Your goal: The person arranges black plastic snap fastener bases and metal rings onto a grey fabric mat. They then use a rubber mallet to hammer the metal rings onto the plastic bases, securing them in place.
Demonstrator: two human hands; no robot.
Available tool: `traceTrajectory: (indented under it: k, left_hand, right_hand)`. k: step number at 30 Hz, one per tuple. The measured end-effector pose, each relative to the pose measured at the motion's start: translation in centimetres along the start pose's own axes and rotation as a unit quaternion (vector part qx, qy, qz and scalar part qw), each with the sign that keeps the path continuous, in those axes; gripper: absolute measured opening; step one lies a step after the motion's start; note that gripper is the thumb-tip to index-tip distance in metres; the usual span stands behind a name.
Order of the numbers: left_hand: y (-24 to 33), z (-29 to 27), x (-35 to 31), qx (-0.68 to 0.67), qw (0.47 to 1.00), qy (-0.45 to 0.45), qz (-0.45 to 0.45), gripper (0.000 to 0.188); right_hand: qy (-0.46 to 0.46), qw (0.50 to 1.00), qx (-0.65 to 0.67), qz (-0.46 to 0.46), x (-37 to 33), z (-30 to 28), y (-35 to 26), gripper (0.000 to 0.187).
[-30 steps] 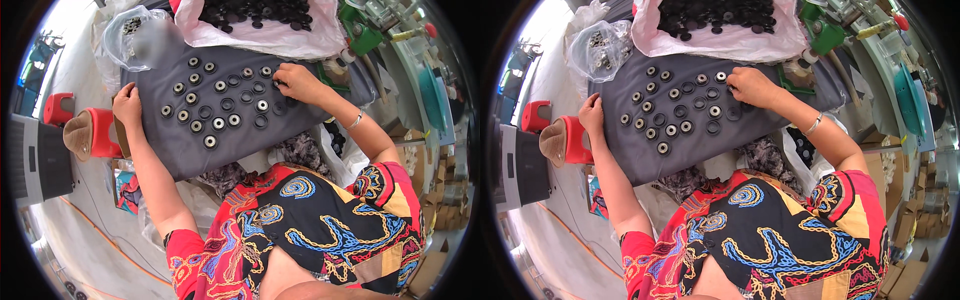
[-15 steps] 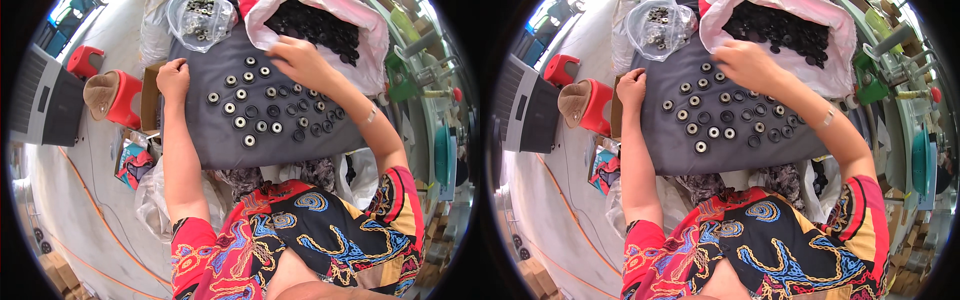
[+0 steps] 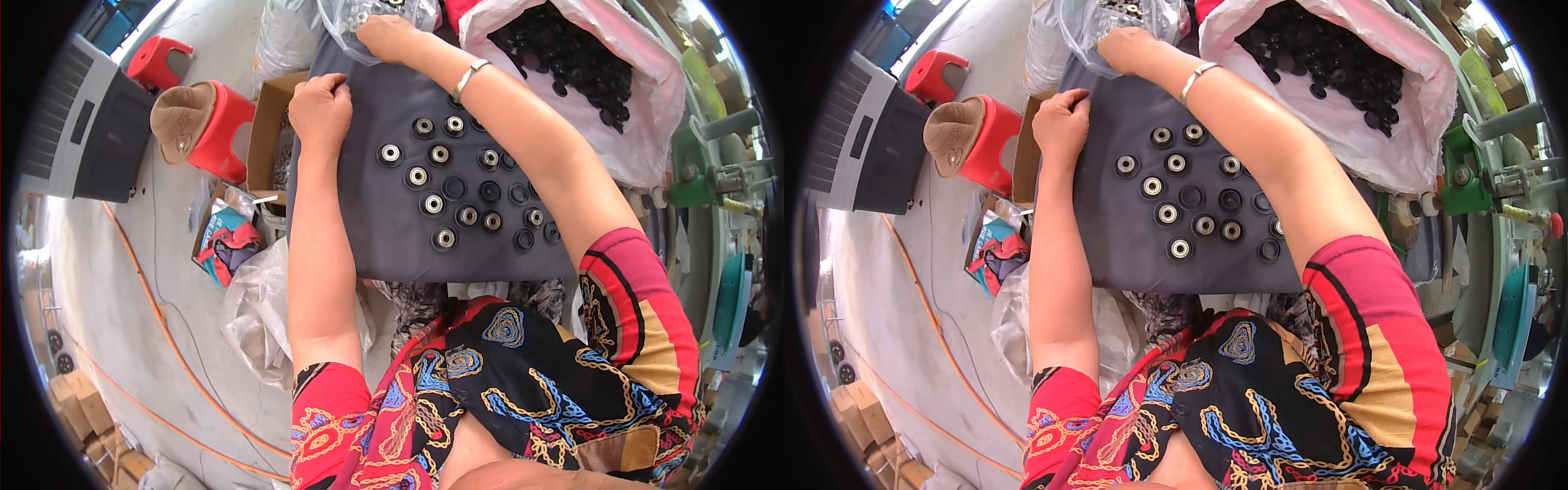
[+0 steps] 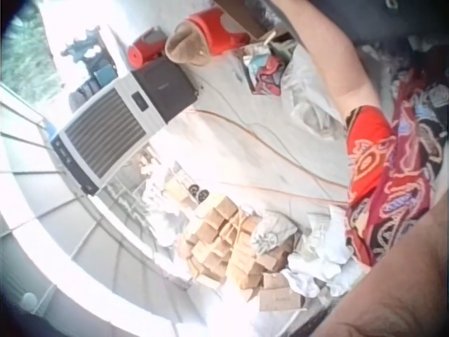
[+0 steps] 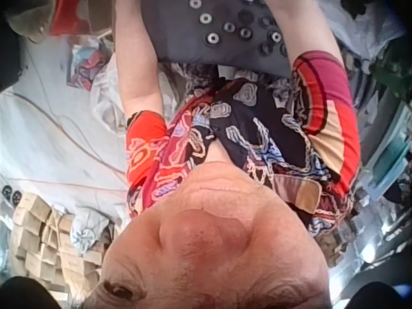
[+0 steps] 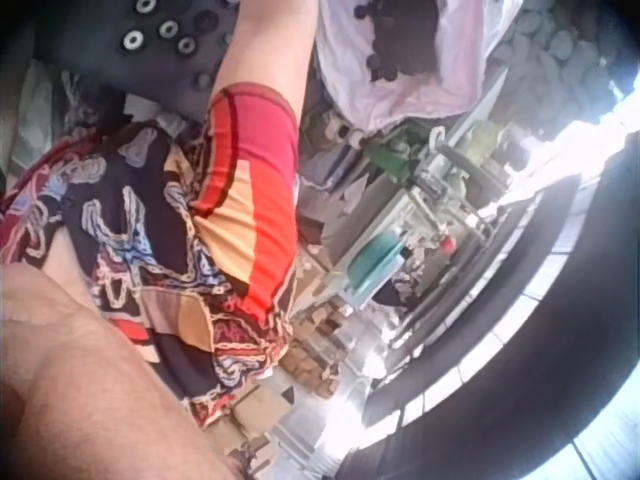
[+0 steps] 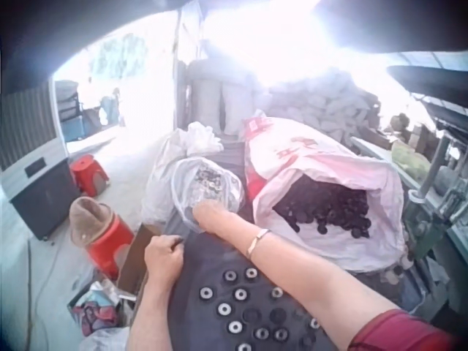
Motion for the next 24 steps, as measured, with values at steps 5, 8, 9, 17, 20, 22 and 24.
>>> traceTrajectory:
  k: [5, 8, 9, 17, 20, 22, 24]
  left_hand:
    - [0.1, -0.4, 0.2, 0.0, 1.0, 0.004, -0.011, 0.017]
    - [0.6, 0.2, 0.7, 0.012, 1.0, 0.006, 0.023, 0.017]
    - [0.1, 0.8, 0.9, 0.008, 1.0, -0.011, 0.004, 0.017]
    - [-1.9, 1.6, 0.0, -0.023, 0.999, -0.031, -0.027, 0.019]
    - [-1.9, 2.2, -0.1, -0.025, 0.999, -0.036, -0.029, 0.02]
    - [-2.2, 2.5, -0.1, -0.017, 0.999, -0.037, -0.019, 0.02]
    - [-2.4, 2.7, -0.2, -0.016, 0.999, -0.042, -0.018, 0.021]
  right_hand:
    - [-0.008, 0.998, -0.002, -0.06, 0.2, -1.5, -0.8, 0.016]
    - [0.066, 0.994, 0.017, -0.081, -1.4, -4.5, -0.1, 0.02]
    - [0.102, 0.992, 0.026, -0.069, -1.5, -5.9, 0.3, 0.023]
    - [0.173, 0.955, 0.232, 0.061, -21.0, -17.6, 4.2, 0.023]
    - [0.115, 0.957, 0.219, 0.153, -30.4, -16.8, 6.4, 0.021]
    - [0.077, 0.948, 0.219, 0.218, -35.0, -14.4, 7.3, 0.021]
    - [0.042, 0.942, 0.208, 0.261, -38.1, -11.9, 7.7, 0.021]
Point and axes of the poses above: each hand's wrist, its own x-axis towards the middle knuckle, its own z-axis out of the palm, y = z × x, the point moved 9 cm from there along x, towards the middle knuckle, and after that the axes turned 8 degrees about y, right-handed, at the moved point
